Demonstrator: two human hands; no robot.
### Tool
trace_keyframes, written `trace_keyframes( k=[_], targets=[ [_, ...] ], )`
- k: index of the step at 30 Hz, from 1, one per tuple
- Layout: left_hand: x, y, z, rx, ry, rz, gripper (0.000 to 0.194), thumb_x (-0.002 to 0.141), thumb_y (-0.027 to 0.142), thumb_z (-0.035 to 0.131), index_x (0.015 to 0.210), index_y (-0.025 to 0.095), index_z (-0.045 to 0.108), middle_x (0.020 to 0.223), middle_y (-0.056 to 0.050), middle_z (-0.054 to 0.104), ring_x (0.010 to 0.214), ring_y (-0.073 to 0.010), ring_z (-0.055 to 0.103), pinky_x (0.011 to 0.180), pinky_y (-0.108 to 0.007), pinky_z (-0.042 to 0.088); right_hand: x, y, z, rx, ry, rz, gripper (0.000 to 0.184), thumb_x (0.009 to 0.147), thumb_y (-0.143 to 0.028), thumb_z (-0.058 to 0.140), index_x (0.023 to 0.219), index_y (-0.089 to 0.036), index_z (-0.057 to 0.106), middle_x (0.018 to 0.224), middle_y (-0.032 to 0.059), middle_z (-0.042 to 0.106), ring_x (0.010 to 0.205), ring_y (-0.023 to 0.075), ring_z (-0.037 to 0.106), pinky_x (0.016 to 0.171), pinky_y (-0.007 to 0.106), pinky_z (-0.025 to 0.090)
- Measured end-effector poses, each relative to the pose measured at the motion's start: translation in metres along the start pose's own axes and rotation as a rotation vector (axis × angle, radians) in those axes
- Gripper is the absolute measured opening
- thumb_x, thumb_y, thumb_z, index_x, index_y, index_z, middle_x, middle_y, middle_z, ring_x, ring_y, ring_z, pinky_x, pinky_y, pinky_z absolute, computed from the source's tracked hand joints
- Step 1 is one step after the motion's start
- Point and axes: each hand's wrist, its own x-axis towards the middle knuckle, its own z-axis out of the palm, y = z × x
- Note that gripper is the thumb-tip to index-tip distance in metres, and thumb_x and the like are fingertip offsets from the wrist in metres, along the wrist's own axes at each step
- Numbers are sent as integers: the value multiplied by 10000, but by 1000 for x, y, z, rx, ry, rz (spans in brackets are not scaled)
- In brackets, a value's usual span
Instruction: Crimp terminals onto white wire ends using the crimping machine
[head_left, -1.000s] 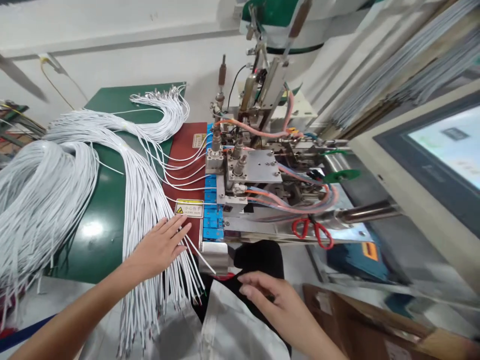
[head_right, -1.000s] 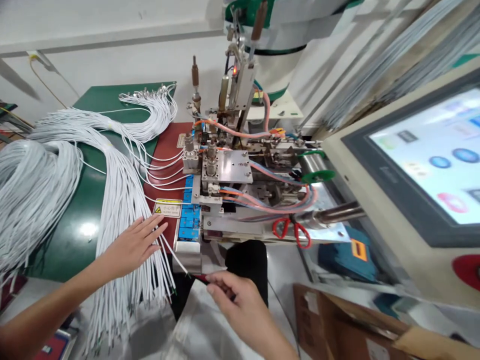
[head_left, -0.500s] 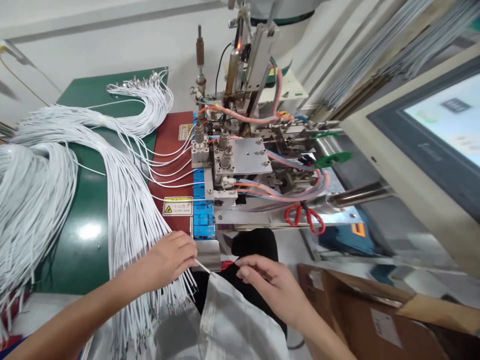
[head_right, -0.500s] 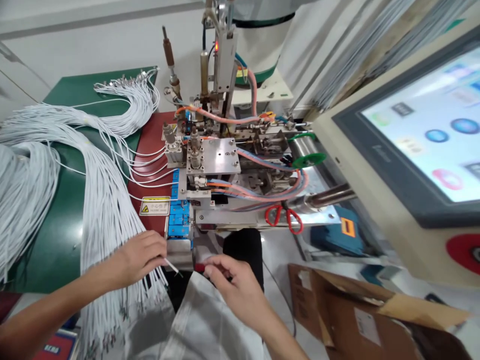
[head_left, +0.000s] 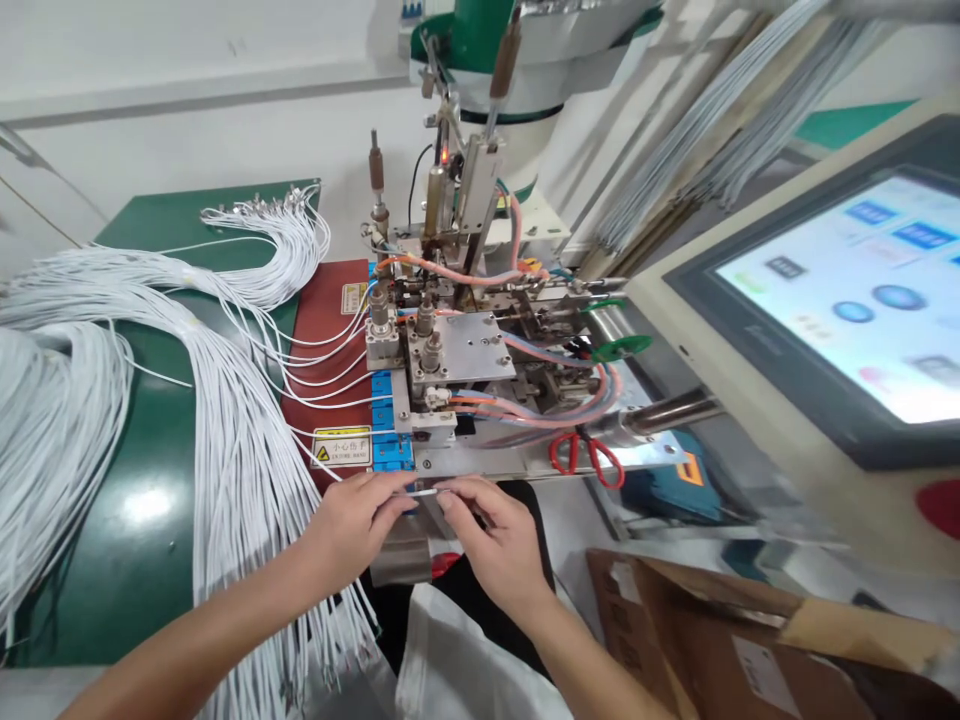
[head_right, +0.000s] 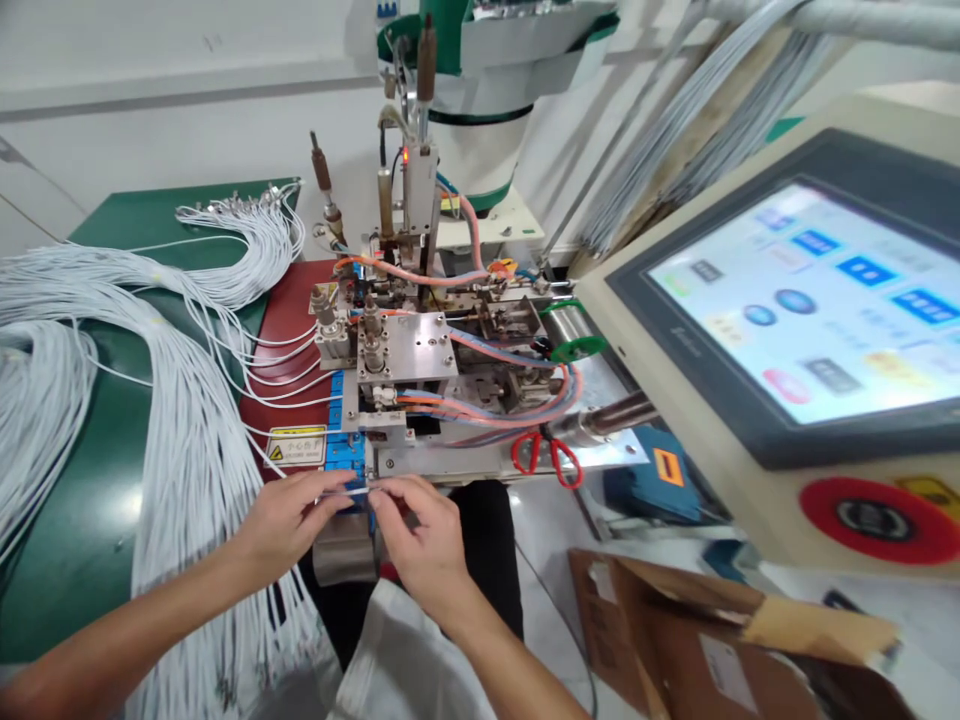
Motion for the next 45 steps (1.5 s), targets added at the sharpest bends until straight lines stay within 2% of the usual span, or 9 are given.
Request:
trace_keyframes(
  k=[6,10,13,18,25,29,34,40,45],
  targets=[
    [-4,-1,4,216,69,230,429,863,182,490,1277,129,391,945,-67,686,808,-138,649,750,-252,523,8,1,6,-64,-100,-12,169,786,-193,525,659,-167,633,627,18,613,572,122,551,568,232,448],
    [-6,-3,1,350,79,406,351,857,123,468,1206,85,466,1022,-117,662,902,-174,628,774,-287,525,9,5,12,39,-85,63,196,810,-222,501,683,-166,639,617,10,601,569,121,550,550,225,445],
    [-9,-4,3,380,130,404,292,848,120,479,1132,74,525,973,-121,673,888,-185,632,757,-296,537,9,5,15,-13,-6,10,165,793,-208,518,690,-173,642,630,15,614,575,127,562,554,229,448],
    [-9,1,9,281,124,217,272,846,129,476,1099,128,578,976,-113,676,897,-195,635,787,-314,532,13,-1,18,-122,42,-138,146,784,-202,522,691,-190,633,647,32,616,621,148,563,618,265,457],
    [4,8,7,-351,141,-349,154,828,253,530,841,176,663,802,-34,686,746,-139,635,704,-246,525,9,0,33,277,149,267,183,796,-311,517,756,-161,614,627,11,606,546,117,540,501,220,445],
    [3,5,8,-421,120,-400,159,818,265,539,854,179,667,830,-33,688,776,-147,630,757,-266,505,8,5,34,212,128,180,103,748,-258,579,719,-171,627,710,22,622,660,139,576,616,248,470],
    [2,4,11,-434,91,-391,173,824,263,518,857,172,661,841,-40,680,785,-150,620,768,-274,490,9,5,35,102,126,161,127,761,-257,550,681,-167,592,654,13,584,600,129,541,557,238,445],
    [1,8,12,-535,81,-530,183,836,275,480,829,151,615,690,-5,608,590,-105,548,583,-218,471,6,2,44,177,123,213,158,788,-285,532,691,-165,566,653,13,574,609,126,539,571,237,450],
    [2,9,11,-610,73,-559,192,847,273,446,808,151,589,649,12,554,555,-90,502,549,-206,441,6,7,45,143,99,126,131,784,-241,516,677,-177,554,649,5,549,596,119,524,574,239,451]
  ],
)
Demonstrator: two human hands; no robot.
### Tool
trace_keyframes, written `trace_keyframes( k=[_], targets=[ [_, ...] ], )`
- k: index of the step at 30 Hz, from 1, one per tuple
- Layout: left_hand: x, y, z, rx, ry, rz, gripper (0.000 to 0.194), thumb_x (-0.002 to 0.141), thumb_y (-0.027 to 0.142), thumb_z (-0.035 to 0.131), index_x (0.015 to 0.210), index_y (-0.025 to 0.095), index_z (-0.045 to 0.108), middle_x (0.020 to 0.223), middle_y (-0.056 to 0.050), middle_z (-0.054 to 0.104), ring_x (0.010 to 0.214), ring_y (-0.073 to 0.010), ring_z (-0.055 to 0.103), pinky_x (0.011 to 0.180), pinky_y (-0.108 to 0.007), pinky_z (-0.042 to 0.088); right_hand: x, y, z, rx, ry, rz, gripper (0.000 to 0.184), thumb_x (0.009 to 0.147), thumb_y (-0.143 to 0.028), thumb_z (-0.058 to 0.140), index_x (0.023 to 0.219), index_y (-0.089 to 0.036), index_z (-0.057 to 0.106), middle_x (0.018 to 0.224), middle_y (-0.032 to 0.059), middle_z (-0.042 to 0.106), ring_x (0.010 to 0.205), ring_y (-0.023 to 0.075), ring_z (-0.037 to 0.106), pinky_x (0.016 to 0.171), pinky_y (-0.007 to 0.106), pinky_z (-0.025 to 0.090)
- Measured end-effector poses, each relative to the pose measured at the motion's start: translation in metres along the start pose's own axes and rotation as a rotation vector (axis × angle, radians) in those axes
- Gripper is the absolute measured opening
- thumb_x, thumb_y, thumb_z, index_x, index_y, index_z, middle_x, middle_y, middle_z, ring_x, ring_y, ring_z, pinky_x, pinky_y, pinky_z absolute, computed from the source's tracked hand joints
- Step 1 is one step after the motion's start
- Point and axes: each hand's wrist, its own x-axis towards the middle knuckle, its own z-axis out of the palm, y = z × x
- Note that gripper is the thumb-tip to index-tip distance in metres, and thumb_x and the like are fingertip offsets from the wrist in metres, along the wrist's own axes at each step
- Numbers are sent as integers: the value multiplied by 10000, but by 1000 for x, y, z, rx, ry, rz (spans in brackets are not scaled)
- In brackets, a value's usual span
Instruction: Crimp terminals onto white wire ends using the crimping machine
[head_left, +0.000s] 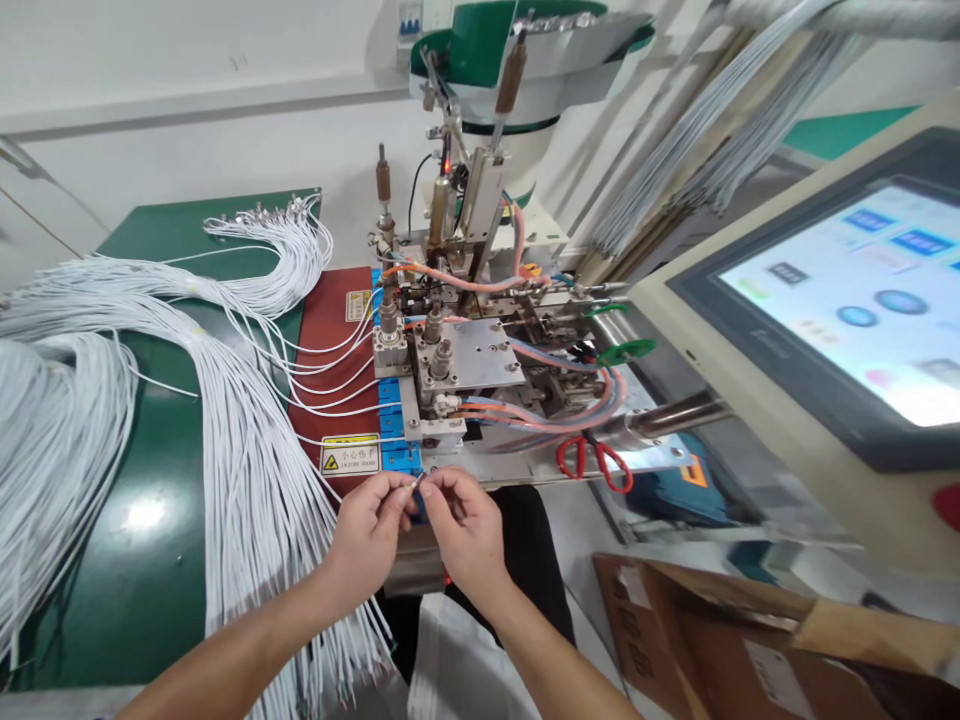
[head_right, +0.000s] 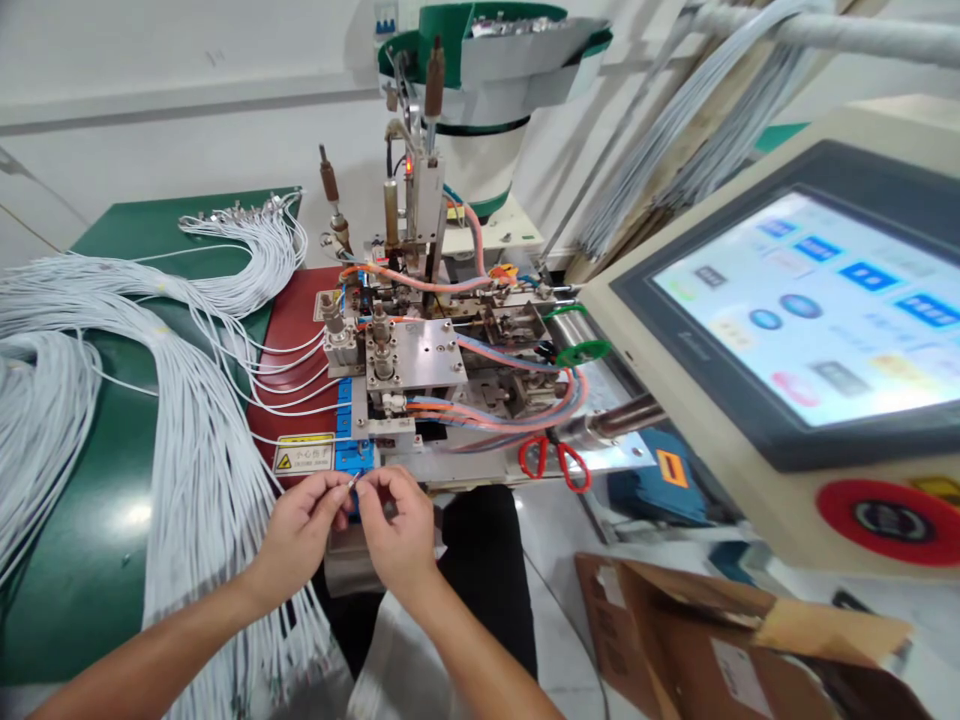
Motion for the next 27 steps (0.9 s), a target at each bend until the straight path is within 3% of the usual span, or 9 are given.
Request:
trace_keyframes(
  k=[5,17,27],
  targets=[
    [0,-1,0,33,-27,2,189,839,289,462,805,154,590,650,11,554,573,-99,507,561,-212,437,2,0,-3,-8,46,-38,98,754,-220,543,669,-177,570,650,6,554,607,129,536,572,246,456],
    [-1,3,1,40,16,26,167,846,291,458,820,158,557,670,13,565,574,-97,530,558,-212,445,2,-6,0,193,49,75,119,742,-240,577,648,-168,589,621,3,583,598,128,559,585,250,480],
    [-1,1,1,38,-19,30,147,841,261,455,832,159,561,734,-1,580,627,-103,542,594,-213,464,5,0,-5,-39,-4,-101,93,752,-195,559,660,-185,564,651,0,549,627,130,539,603,250,455]
  ],
)
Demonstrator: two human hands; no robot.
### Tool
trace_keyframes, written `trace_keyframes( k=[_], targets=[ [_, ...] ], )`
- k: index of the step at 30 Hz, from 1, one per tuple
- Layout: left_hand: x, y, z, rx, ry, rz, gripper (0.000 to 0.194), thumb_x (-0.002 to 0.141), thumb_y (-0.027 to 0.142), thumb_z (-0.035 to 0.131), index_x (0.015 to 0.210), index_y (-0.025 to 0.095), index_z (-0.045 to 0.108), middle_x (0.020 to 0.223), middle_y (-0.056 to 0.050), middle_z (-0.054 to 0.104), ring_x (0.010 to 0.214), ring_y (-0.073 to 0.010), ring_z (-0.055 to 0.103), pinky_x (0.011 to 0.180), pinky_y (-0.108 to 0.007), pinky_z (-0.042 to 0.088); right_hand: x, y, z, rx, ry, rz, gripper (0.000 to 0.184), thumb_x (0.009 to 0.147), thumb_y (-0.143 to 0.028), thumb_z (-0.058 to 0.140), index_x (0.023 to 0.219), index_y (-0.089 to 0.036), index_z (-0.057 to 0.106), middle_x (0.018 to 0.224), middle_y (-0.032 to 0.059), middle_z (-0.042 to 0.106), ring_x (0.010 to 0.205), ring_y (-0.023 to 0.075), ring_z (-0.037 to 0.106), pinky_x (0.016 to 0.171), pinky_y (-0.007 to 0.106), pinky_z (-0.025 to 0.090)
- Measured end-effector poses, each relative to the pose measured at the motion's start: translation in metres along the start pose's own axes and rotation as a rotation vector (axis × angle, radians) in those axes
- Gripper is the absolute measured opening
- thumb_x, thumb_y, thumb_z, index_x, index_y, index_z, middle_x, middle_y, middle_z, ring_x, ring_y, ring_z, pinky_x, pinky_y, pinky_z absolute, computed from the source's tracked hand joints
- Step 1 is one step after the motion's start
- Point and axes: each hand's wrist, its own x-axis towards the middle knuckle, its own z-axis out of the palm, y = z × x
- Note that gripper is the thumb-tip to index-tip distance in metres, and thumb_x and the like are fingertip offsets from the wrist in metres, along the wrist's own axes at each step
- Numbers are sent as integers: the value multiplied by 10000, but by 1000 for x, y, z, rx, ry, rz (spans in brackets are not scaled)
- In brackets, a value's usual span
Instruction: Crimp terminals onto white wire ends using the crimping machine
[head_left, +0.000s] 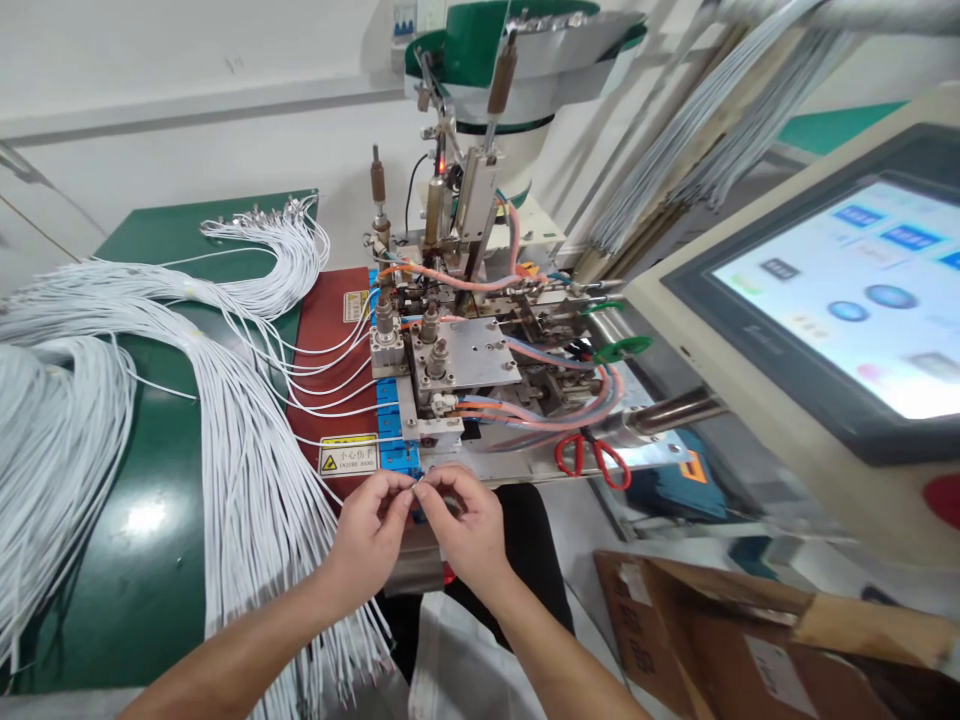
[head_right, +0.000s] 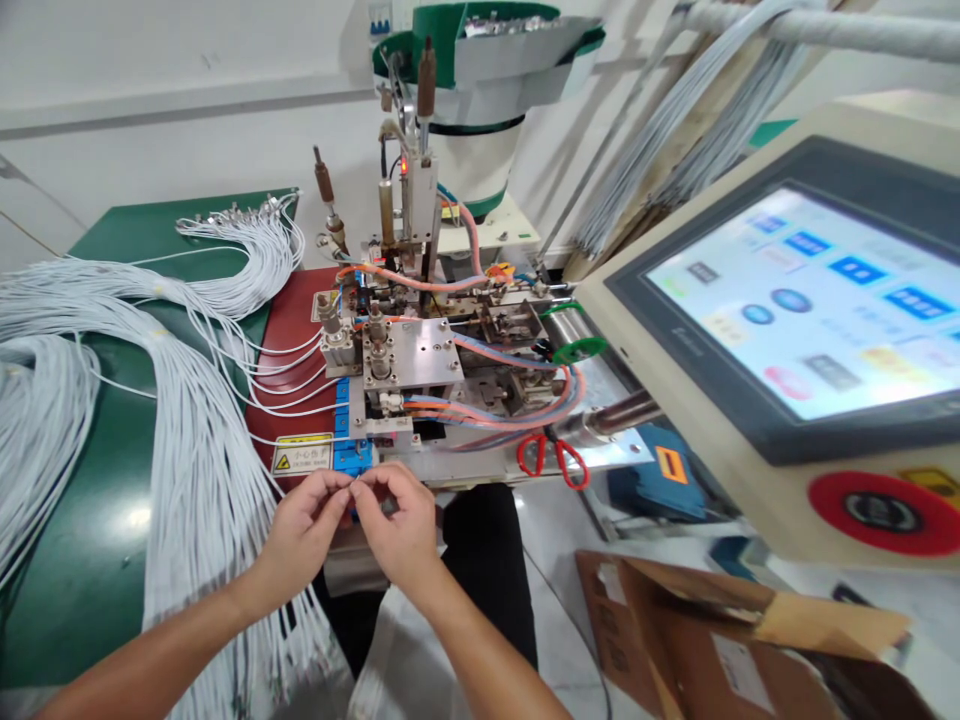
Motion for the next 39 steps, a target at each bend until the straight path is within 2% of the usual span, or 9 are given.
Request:
trace_keyframes(
  k=[9,13,16,18,21,23,29,34,39],
  targets=[
    [-1,1,1,-9,11,34,145,852,250,438,807,167,547,719,5,564,644,-105,536,605,-207,459,-1,1,5,142,-16,145,70,749,-216,551,690,-178,548,662,-6,537,590,114,515,568,242,450],
    [-2,-1,1,-30,5,40,154,856,259,436,814,164,550,728,0,568,651,-100,533,617,-198,457,0,-1,5,126,3,70,66,742,-192,551,678,-178,552,673,2,535,619,119,525,574,237,449],
    [0,-2,-2,-13,-9,32,158,852,259,444,837,159,564,716,-1,571,621,-96,528,605,-199,452,6,-6,-5,29,-22,-24,83,745,-160,535,665,-181,543,669,1,532,604,114,518,557,229,438],
    [2,0,-6,54,-30,63,144,834,242,469,835,158,585,719,-5,582,624,-98,531,609,-202,443,13,-12,-16,-85,-124,-120,97,740,-131,525,658,-182,541,658,1,534,598,113,510,554,227,425],
    [4,4,-11,212,-124,141,103,777,174,510,729,158,601,676,3,575,625,-102,520,600,-198,413,23,-22,-30,-277,-389,-276,112,732,-100,514,673,-183,560,650,5,544,609,121,502,572,235,406],
    [5,5,-12,224,-141,139,100,760,157,510,685,157,576,631,17,548,589,-95,494,571,-192,395,26,-24,-32,-317,-442,-300,124,742,-99,504,675,-184,565,645,7,542,613,124,499,577,238,399],
    [3,0,-7,-23,-32,33,124,810,255,500,751,158,549,677,11,553,612,-96,500,585,-191,419,9,-14,-9,-122,-108,-133,167,785,-155,490,624,-177,530,618,-7,502,575,112,472,541,227,385],
    [4,2,-5,-103,-35,-64,142,799,270,524,738,147,559,642,17,547,569,-83,479,554,-182,409,1,-5,-6,-20,-81,-27,167,783,-191,507,621,-174,545,614,-7,506,567,111,470,533,227,383],
    [5,1,-5,-86,-50,-52,124,787,240,531,744,140,591,672,2,572,616,-93,504,601,-192,421,6,-4,-7,90,-68,113,120,746,-230,553,653,-166,593,663,12,561,600,122,519,549,234,417]
  ],
)
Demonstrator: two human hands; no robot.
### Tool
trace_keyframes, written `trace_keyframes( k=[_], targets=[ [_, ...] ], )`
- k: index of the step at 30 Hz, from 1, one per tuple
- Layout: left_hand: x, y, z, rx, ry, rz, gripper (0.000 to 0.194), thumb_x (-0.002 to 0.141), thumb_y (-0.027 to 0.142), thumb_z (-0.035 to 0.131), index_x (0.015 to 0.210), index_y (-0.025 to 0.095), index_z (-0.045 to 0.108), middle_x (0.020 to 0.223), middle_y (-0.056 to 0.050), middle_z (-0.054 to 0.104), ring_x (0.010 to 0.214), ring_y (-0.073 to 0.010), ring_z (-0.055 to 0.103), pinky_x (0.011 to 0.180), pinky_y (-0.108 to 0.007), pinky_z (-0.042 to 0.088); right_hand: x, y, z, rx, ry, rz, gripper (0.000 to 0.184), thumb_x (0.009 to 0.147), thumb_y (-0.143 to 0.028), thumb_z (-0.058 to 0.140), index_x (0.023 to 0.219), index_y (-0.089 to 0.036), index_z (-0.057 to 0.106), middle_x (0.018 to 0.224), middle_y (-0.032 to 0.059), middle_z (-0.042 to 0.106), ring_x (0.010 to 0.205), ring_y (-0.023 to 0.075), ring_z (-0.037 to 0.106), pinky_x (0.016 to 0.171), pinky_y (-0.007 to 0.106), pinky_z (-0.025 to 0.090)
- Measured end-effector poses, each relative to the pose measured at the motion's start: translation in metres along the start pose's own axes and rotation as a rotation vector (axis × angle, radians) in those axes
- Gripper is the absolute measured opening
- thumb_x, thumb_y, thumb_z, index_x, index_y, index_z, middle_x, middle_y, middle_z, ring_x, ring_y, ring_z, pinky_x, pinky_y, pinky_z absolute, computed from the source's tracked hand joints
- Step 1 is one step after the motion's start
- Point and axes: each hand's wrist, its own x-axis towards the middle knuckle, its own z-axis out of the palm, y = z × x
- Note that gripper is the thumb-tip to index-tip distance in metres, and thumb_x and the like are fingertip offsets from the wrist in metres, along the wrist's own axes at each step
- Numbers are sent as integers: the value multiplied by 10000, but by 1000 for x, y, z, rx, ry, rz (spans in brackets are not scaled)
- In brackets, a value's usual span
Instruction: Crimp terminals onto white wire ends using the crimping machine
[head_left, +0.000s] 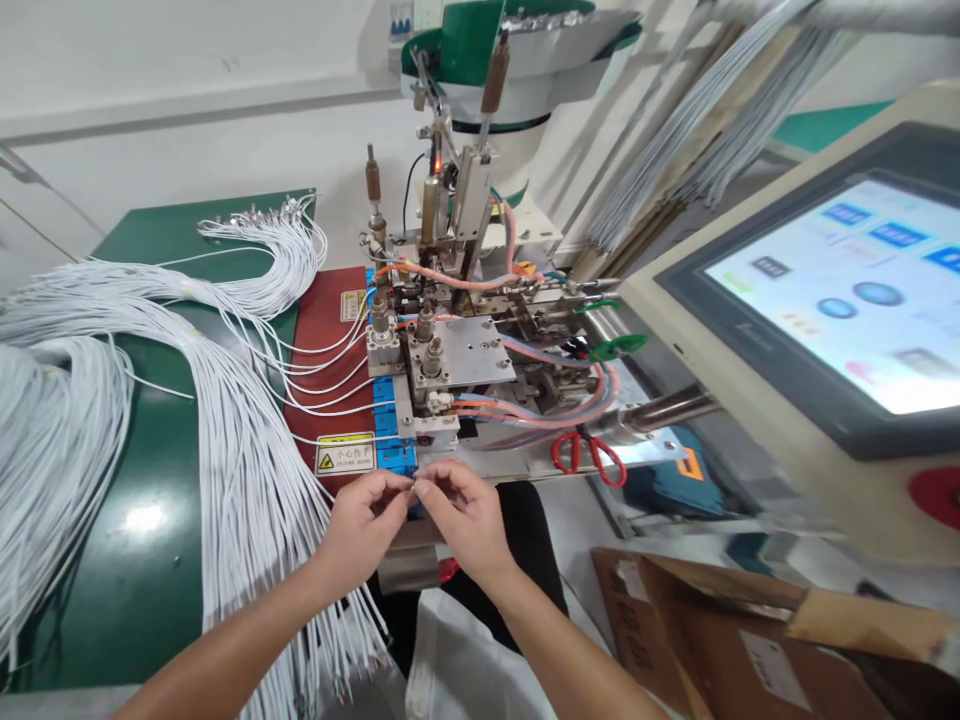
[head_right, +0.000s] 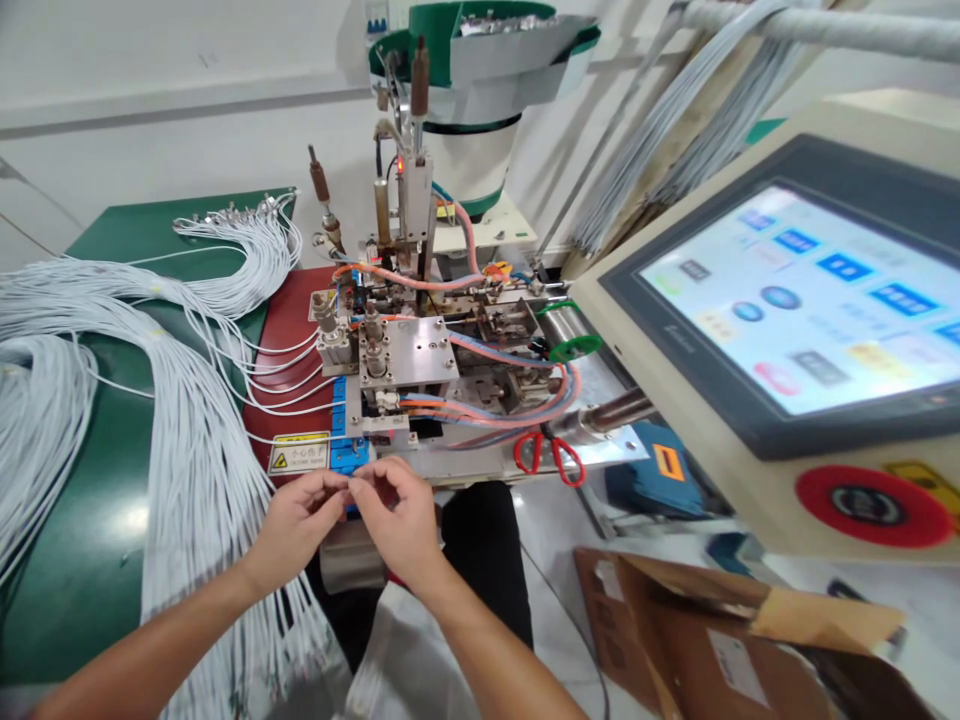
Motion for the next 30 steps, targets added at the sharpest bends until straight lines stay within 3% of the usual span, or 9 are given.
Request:
trace_keyframes(
  k=[6,9,14,21,23,25,27,30],
  targets=[
    [-1,-4,0,-5,49,-26,161,802,291,527,806,144,594,652,11,557,590,-95,509,587,-205,435,-1,2,4,80,52,88,135,729,-254,582,634,-162,609,625,7,587,576,120,534,553,240,444],
    [0,-6,1,-23,42,-29,176,805,303,524,826,142,593,696,0,572,601,-93,515,597,-209,438,-4,3,2,-48,79,-7,122,738,-230,573,642,-172,620,622,5,581,563,118,532,537,235,439],
    [0,-6,2,-6,5,14,271,826,279,492,1069,174,551,679,26,535,576,-85,517,604,-210,437,-4,5,-1,-237,104,-210,116,745,-180,554,641,-182,606,641,15,579,585,124,534,564,241,445],
    [3,-11,2,35,4,-57,275,805,286,507,1065,195,502,683,40,540,520,-80,518,544,-204,424,-4,14,-4,-324,51,-214,145,788,-198,495,654,-180,549,651,12,548,588,122,513,563,237,421],
    [5,-11,-4,137,-12,-51,335,776,266,545,1100,207,487,739,33,561,502,-69,493,523,-195,410,-3,18,-7,-356,32,-176,146,802,-210,470,674,-181,535,666,13,542,608,128,515,583,242,417],
    [8,-8,-13,312,-62,19,274,760,239,561,1032,206,544,777,17,572,535,-75,492,555,-205,416,-1,21,-9,-383,5,-129,145,813,-213,446,695,-185,526,683,13,544,629,134,522,598,244,412],
    [11,-5,-22,480,-120,121,143,780,216,534,903,199,605,806,-3,578,637,-106,528,641,-237,433,1,24,-11,-410,-39,-91,147,825,-213,424,717,-189,522,696,14,548,640,137,526,603,244,408],
    [13,-2,-29,598,-150,214,166,827,185,472,858,204,635,839,-23,584,789,-147,557,752,-285,439,2,27,-11,-468,-84,-64,153,833,-214,407,736,-188,522,700,19,548,634,142,523,594,249,401]
  ],
)
